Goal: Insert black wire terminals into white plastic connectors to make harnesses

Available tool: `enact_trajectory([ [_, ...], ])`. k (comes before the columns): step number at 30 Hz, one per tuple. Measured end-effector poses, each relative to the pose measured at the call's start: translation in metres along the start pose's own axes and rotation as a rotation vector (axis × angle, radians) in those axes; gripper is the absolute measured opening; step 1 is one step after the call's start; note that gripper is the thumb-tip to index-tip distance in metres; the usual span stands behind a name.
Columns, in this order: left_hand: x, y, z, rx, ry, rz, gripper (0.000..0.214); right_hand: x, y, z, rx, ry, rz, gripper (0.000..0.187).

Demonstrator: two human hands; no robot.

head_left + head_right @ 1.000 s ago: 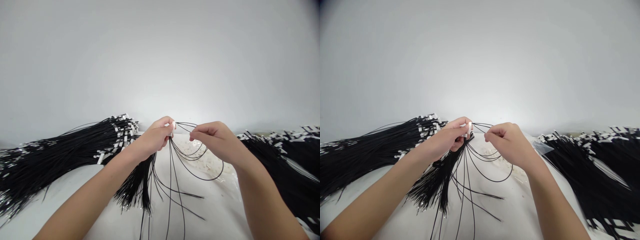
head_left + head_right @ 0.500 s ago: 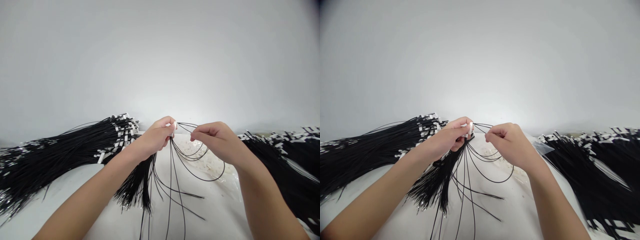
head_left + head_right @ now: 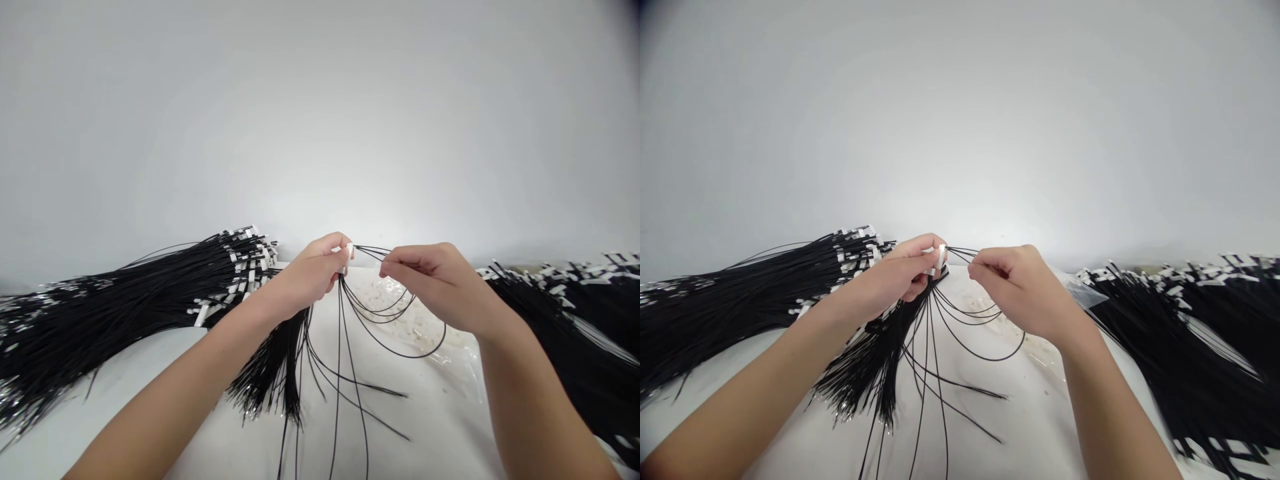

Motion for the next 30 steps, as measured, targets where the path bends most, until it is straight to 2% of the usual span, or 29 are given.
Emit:
enact_trajectory([
  [4, -0.001, 0.000, -0.002, 0.017, 0.024, -0.015, 0.016, 0.000, -0.002, 0.000, 0.008, 0.018, -0.012, 0.022],
  [6, -0.001, 0.000, -0.001, 0.035, 0.021, -0.019, 0.016, 0.000, -0.001, 0.000, -0.039, -0.025, 0.009, 0.024],
  [9, -0.001, 0.000, -0.001, 0.046, 0.012, -0.027, 0.016, -0.003, 0.006, 0.004, -0.177, -0.222, 0.089, 0.027],
  [12, -0.002, -0.001, -0.001, 0.044, 0.007, -0.036, 0.016, -0.006, 0.013, 0.007, -0.276, -0.440, 0.185, 0.017],
  [14, -0.003, -0.003, -0.002, 0.040, 0.016, -0.034, 0.016, -0.006, 0.015, 0.005, -0.316, -0.509, 0.252, 0.012],
  [20, -0.003, -0.006, -0.006, -0.021, 0.040, -0.031, 0.014, -0.007, 0.015, -0.002, -0.336, -0.586, 0.467, 0.014],
  [30, -0.003, -0.009, -0.005, 0.000, 0.060, -0.093, 0.014, -0.009, 0.015, -0.007, -0.341, -0.646, 0.492, 0.017],
])
Point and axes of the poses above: each hand's wrist, its own x-axis towards the middle knuckle, its own z-axis out of the back of the hand, y = z × x, the point moved 6 cm from there along x, towards the middle knuckle, and after that the axes turned 12 degrees about -z, right-handed, at the moved point
